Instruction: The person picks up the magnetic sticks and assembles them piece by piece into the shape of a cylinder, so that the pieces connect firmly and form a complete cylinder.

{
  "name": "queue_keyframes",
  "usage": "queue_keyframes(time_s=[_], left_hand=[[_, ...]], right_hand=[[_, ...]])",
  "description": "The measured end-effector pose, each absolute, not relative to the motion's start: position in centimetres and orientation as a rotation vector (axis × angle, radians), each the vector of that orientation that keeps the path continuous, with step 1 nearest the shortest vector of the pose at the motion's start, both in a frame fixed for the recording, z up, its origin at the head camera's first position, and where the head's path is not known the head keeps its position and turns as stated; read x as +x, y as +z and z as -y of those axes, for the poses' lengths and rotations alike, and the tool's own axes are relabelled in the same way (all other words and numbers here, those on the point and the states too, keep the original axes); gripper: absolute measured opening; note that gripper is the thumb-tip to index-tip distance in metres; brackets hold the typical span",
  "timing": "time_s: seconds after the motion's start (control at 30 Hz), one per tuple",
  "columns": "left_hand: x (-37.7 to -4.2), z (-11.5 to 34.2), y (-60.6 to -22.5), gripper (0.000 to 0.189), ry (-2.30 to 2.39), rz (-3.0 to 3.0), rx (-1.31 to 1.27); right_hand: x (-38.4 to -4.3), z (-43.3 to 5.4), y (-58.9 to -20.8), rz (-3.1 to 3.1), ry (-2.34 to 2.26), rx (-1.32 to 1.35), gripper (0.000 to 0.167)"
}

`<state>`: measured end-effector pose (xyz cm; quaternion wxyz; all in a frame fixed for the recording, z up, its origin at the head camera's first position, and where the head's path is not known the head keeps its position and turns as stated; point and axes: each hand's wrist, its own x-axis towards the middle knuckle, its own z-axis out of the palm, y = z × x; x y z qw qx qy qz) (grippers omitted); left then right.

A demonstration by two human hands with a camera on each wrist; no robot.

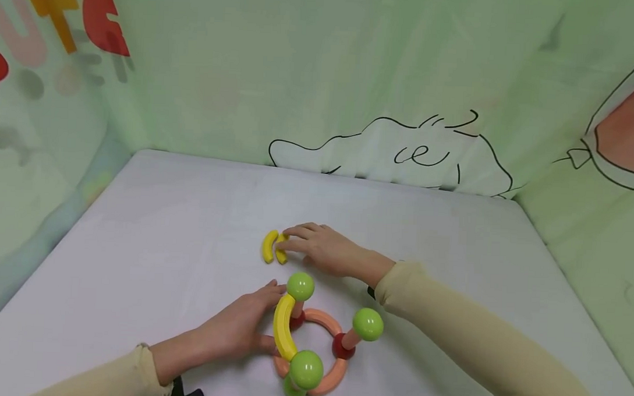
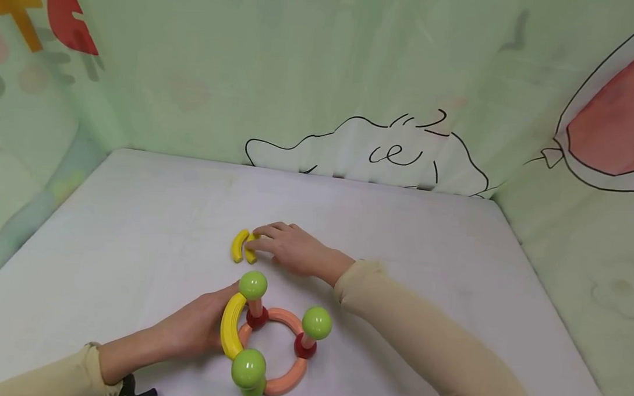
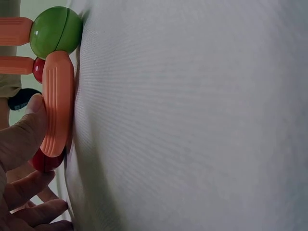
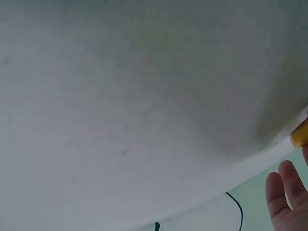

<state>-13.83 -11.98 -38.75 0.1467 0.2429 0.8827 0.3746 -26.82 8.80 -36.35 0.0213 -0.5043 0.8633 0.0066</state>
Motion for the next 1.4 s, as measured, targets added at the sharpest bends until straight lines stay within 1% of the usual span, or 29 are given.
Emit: queue_keyframes(time_s=[0.1, 0.27, 0.33, 0.5, 0.73, 0.8, 0.87, 1.03, 1.13, 1.3, 1.4], left_hand=[[-13.8, 11.9, -38.8, 0.067, 1.082, -2.534, 0.692], [-13.6, 12.0, -38.7, 0.067, 1.074, -2.531, 0.705], [-13.6, 12.1, -38.7, 0.064, 1.083, -2.532, 0.723], [-13.6, 12.3, -38.7, 0.059, 1.121, -2.526, 0.766], [-13.5, 12.0, -38.6, 0.061, 1.098, -2.519, 0.716], [-13.5, 11.8, -38.6, 0.060, 1.096, -2.516, 0.713], [-13.5, 11.8, -38.6, 0.057, 1.100, -2.521, 0.731], [-13.4, 11.8, -39.0, 0.052, 1.119, -2.535, 0.794], [-13.3, 11.9, -39.0, 0.052, 1.121, -2.542, 0.787], [-13.4, 11.9, -38.8, 0.051, 1.125, -2.557, 0.832], [-13.5, 11.8, -38.8, 0.051, 1.134, -2.556, 0.880]], right_hand=[[-27.0, -8.8, -36.3, -2.704, 0.028, -1.540, 0.046], [-27.0, -9.5, -35.7, -2.765, -0.007, -1.475, 0.023], [-26.8, -9.8, -35.4, -2.756, -0.022, -1.430, 0.018], [-25.9, -10.5, -34.6, -2.709, 0.025, -1.275, 0.014], [-23.9, -12.4, -34.4, -2.769, 0.062, -1.243, 0.024], [-23.1, -13.4, -34.1, -2.819, -0.047, -1.200, 0.023], [-22.1, -14.8, -33.6, -2.860, -0.255, -1.099, 0.021], [-18.4, -18.6, -31.9, -2.918, -0.786, -0.731, 0.017], [-15.5, -20.6, -31.3, -2.904, -1.004, -0.490, 0.020], [-11.1, -23.1, -31.9, -2.653, -1.411, -0.183, 0.031], [-9.0, -24.0, -32.9, -2.432, -1.620, -0.088, 0.028]])
